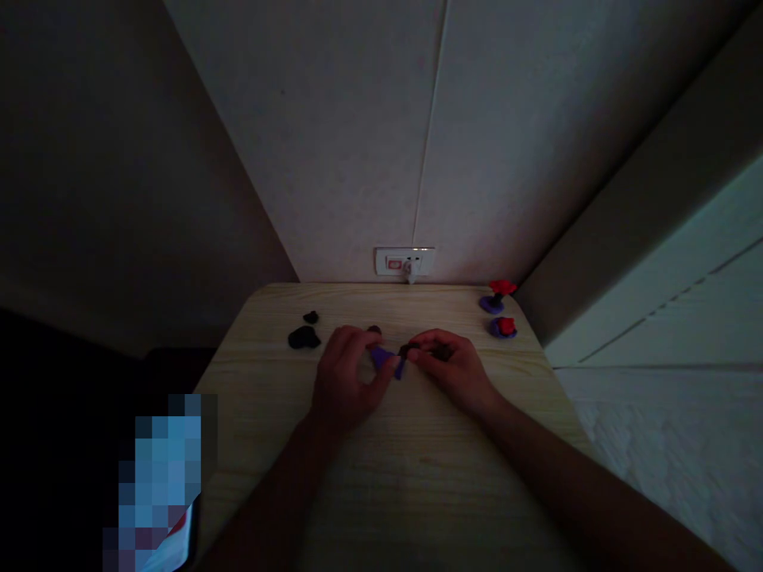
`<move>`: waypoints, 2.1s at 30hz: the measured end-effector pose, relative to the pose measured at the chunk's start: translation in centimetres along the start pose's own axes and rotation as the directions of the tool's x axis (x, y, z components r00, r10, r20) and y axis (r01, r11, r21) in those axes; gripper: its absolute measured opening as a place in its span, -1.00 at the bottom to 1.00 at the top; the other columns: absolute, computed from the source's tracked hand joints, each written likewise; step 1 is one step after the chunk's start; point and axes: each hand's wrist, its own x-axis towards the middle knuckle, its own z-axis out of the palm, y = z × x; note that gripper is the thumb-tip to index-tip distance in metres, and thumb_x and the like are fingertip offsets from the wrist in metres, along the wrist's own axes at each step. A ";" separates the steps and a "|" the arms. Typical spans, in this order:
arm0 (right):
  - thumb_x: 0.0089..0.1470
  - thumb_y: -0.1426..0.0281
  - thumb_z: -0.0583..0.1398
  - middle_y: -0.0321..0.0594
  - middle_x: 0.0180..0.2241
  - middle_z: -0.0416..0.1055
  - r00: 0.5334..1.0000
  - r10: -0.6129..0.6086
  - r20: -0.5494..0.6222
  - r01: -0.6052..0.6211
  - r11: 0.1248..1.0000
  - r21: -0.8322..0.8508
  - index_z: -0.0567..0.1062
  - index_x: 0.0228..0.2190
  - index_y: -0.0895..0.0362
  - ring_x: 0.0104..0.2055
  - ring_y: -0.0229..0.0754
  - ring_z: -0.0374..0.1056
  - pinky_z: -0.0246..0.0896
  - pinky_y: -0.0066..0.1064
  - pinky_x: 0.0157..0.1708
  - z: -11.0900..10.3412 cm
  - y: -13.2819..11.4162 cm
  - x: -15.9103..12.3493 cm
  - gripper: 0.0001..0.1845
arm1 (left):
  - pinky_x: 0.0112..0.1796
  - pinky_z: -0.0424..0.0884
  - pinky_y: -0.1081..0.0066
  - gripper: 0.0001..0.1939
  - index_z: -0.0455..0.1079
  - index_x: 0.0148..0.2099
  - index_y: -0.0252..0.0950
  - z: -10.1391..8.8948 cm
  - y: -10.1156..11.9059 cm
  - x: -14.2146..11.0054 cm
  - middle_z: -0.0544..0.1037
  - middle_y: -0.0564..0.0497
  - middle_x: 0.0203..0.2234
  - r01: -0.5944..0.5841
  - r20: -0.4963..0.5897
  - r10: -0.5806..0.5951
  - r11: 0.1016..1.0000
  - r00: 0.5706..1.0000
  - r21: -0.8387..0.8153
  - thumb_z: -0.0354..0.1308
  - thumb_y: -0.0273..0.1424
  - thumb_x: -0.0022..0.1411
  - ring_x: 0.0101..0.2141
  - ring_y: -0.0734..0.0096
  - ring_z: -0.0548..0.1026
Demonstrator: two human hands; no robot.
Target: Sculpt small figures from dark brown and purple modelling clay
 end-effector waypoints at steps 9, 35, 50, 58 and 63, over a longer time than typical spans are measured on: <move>-0.12 0.21 0.47 -0.22 -0.38 0.58 0.997 -0.044 0.062 0.040 0.997 0.059 0.66 -0.38 0.09 -0.35 -0.19 0.43 0.33 -0.38 -0.36 0.1 -0.7 -0.5 -0.73 | -0.26 0.46 0.36 -0.81 0.55 -0.18 -0.25 1.2 0.6 -0.5 0.62 -0.02 -0.36 0.199 0.135 -0.170 0.950 0.976 -0.240 0.34 -0.27 0.21 -0.35 0.35 0.53; 0.16 0.23 0.31 -0.16 -0.33 0.58 0.931 -0.365 0.030 0.352 0.869 -0.349 0.64 -0.22 0.07 -0.49 -0.24 0.31 0.18 -0.37 -0.50 -0.3 -1.2 -1.3 -0.79 | -0.38 0.47 0.38 -0.82 0.56 -0.37 -0.31 2.8 1.0 -0.3 0.60 0.02 -0.57 0.687 0.419 -0.601 0.326 0.681 -0.650 0.46 -0.38 -0.04 -0.51 0.42 0.53; 0.18 0.20 0.30 -0.15 -0.27 0.57 0.911 -0.368 0.187 0.409 0.869 -0.280 0.68 -0.28 0.03 -0.29 -0.14 0.46 0.34 -0.33 -0.33 -0.2 -1.3 -1.5 -0.81 | -0.25 0.42 0.35 -0.80 0.60 -0.38 -0.27 2.8 0.8 -0.6 0.60 0.01 -0.49 0.649 0.434 -0.527 0.338 0.731 -0.682 0.34 -0.23 0.15 -0.41 0.39 0.51; 0.32 0.37 0.10 -0.16 -0.36 0.45 0.859 -0.427 0.283 0.512 0.727 -0.457 0.51 -0.24 0.11 -0.37 -0.18 0.35 0.26 -0.34 -0.35 0.0 -1.9 -1.8 -0.82 | -0.30 0.48 0.38 -0.53 0.47 0.07 -0.23 2.0 1.2 -0.1 0.57 0.06 -0.49 0.609 0.392 -0.492 0.435 0.778 -0.663 0.39 -0.33 0.10 -0.42 0.39 0.54; 0.33 0.43 0.04 -0.11 -0.32 0.43 0.817 -0.424 0.390 0.574 0.657 -0.488 0.45 -0.22 0.12 -0.28 -0.13 0.35 0.29 -0.31 -0.26 -0.1 -1.6 -1.7 -0.82 | -0.22 0.49 0.37 -0.74 0.60 -0.05 -0.15 1.6 0.8 -0.2 0.54 -0.02 -0.28 0.409 0.255 -0.321 0.743 0.912 -0.529 0.34 -0.33 0.19 -0.26 0.36 0.51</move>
